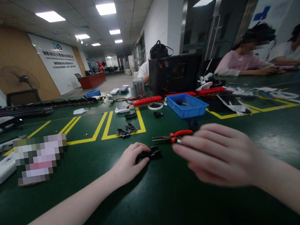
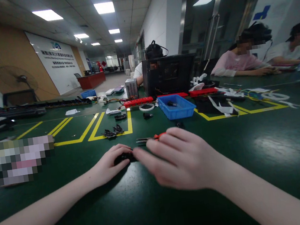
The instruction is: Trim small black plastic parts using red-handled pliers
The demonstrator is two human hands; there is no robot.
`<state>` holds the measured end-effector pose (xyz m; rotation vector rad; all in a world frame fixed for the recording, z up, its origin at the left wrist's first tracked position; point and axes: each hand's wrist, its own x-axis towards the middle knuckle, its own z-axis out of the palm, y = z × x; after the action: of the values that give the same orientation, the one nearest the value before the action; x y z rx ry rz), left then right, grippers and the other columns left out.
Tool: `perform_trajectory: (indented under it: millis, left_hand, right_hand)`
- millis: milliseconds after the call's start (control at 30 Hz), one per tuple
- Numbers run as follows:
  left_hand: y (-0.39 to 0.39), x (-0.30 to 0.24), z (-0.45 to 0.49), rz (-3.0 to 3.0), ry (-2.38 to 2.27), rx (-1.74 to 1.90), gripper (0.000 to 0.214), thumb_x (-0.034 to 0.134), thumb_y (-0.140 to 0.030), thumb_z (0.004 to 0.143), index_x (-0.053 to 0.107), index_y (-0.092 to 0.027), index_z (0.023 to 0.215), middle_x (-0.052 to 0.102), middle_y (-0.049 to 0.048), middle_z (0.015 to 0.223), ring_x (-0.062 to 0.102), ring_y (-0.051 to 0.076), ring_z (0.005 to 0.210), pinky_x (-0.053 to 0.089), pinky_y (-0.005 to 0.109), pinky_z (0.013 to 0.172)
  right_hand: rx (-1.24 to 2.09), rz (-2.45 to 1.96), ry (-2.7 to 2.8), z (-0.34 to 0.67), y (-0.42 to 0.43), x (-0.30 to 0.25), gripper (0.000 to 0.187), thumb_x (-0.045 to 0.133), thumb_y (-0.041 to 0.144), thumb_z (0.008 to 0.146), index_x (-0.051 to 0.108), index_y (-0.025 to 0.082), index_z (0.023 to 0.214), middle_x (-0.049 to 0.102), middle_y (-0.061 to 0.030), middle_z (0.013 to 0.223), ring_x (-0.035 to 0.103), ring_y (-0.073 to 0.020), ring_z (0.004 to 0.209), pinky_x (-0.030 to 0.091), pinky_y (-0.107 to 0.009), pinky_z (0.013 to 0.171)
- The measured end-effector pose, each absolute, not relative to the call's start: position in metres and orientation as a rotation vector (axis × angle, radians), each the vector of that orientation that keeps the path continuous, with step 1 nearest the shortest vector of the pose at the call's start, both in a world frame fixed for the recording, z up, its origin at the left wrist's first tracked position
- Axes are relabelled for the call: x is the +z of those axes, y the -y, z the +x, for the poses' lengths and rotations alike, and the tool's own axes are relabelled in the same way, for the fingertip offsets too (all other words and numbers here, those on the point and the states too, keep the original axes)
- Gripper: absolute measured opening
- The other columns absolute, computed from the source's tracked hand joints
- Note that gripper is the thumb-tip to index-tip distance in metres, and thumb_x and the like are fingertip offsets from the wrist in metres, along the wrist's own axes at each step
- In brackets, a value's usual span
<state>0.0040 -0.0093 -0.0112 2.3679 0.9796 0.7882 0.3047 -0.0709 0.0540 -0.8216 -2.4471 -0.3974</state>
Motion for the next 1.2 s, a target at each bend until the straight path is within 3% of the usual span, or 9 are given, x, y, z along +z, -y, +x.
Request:
perform_trajectory:
  millis: [100, 167, 300, 500, 667, 833, 1033, 1200]
  left_hand:
    - [0.011, -0.008, 0.004, 2.360, -0.976, 0.759, 0.023, 0.059, -0.018, 0.090, 0.063, -0.021, 0.112, 0.062, 0.0074, 0.118, 0.057, 0.024, 0.113, 0.045, 0.044, 0.103]
    - [0.012, -0.005, 0.004, 2.351, -0.976, 0.726, 0.024, 0.059, -0.017, 0.091, 0.064, -0.023, 0.113, 0.061, 0.0069, 0.119, 0.057, 0.024, 0.113, 0.046, 0.044, 0.102]
    - [0.014, 0.000, 0.004, 2.350, -0.999, 0.692, 0.024, 0.059, -0.017, 0.091, 0.066, -0.024, 0.113, 0.061, 0.0064, 0.119, 0.057, 0.024, 0.114, 0.046, 0.044, 0.101]
    - [0.013, 0.000, 0.004, 2.346, -0.993, 0.695, 0.023, 0.059, -0.017, 0.090, 0.067, -0.023, 0.111, 0.062, 0.0066, 0.120, 0.057, 0.024, 0.114, 0.046, 0.045, 0.101]
    - [0.013, 0.000, 0.004, 2.295, -1.027, 0.723, 0.022, 0.061, -0.019, 0.089, 0.064, -0.021, 0.111, 0.064, 0.0067, 0.115, 0.058, 0.025, 0.111, 0.046, 0.045, 0.100]
    - [0.009, -0.001, 0.003, 2.162, -1.060, 0.748, 0.018, 0.063, -0.020, 0.088, 0.065, -0.019, 0.105, 0.065, 0.0065, 0.113, 0.060, 0.023, 0.106, 0.048, 0.042, 0.096]
    - [0.002, -0.007, -0.001, 2.083, -1.142, 0.965, 0.013, 0.065, -0.019, 0.086, 0.067, -0.019, 0.099, 0.066, 0.0054, 0.111, 0.060, 0.022, 0.108, 0.044, 0.040, 0.101]
    - [0.000, -0.010, -0.003, 2.077, -1.217, 0.923, 0.012, 0.065, -0.021, 0.085, 0.068, -0.020, 0.097, 0.068, 0.0042, 0.108, 0.061, 0.023, 0.105, 0.045, 0.041, 0.098]
  right_hand:
    - [-0.455, -1.074, 2.568, 0.299, 0.020, 0.048, 0.045, 0.053, 0.041, 0.090, 0.058, 0.022, 0.130, 0.063, -0.0129, 0.124, 0.062, -0.0299, 0.106, 0.051, -0.046, 0.088]
    - [-0.357, -1.241, 2.551, 0.311, -0.005, 0.033, 0.060, 0.058, 0.053, 0.085, 0.053, 0.021, 0.135, 0.056, -0.0150, 0.134, 0.058, -0.0336, 0.114, 0.049, -0.050, 0.093]
    - [-0.092, -1.382, 2.514, 0.336, -0.020, 0.002, 0.060, 0.051, 0.058, 0.089, 0.048, 0.023, 0.138, 0.055, -0.0138, 0.134, 0.059, -0.0309, 0.115, 0.048, -0.049, 0.095]
    - [-0.094, -1.445, 2.429, 0.330, -0.015, 0.001, 0.072, 0.057, 0.065, 0.081, 0.048, 0.019, 0.135, 0.057, -0.0133, 0.121, 0.062, -0.0302, 0.104, 0.052, -0.044, 0.087]
    - [-0.077, -1.414, 2.390, 0.321, -0.008, 0.010, 0.054, 0.065, 0.060, 0.077, 0.057, 0.023, 0.116, 0.057, -0.0084, 0.113, 0.065, -0.0239, 0.089, 0.054, -0.036, 0.075]
    - [-0.276, -1.250, 2.448, 0.316, -0.003, 0.013, 0.053, 0.068, 0.050, 0.076, 0.054, 0.019, 0.117, 0.061, -0.0111, 0.116, 0.064, -0.0257, 0.092, 0.052, -0.039, 0.078]
    - [-0.598, -1.020, 2.452, 0.311, -0.001, 0.014, 0.057, 0.065, 0.049, 0.078, 0.057, 0.011, 0.119, 0.069, -0.0135, 0.105, 0.064, -0.0282, 0.096, 0.040, -0.048, 0.100]
    - [-0.799, -0.954, 2.468, 0.310, 0.001, 0.016, 0.064, 0.062, 0.048, 0.081, 0.055, 0.005, 0.127, 0.068, -0.0156, 0.099, 0.063, -0.0282, 0.091, 0.040, -0.046, 0.097]
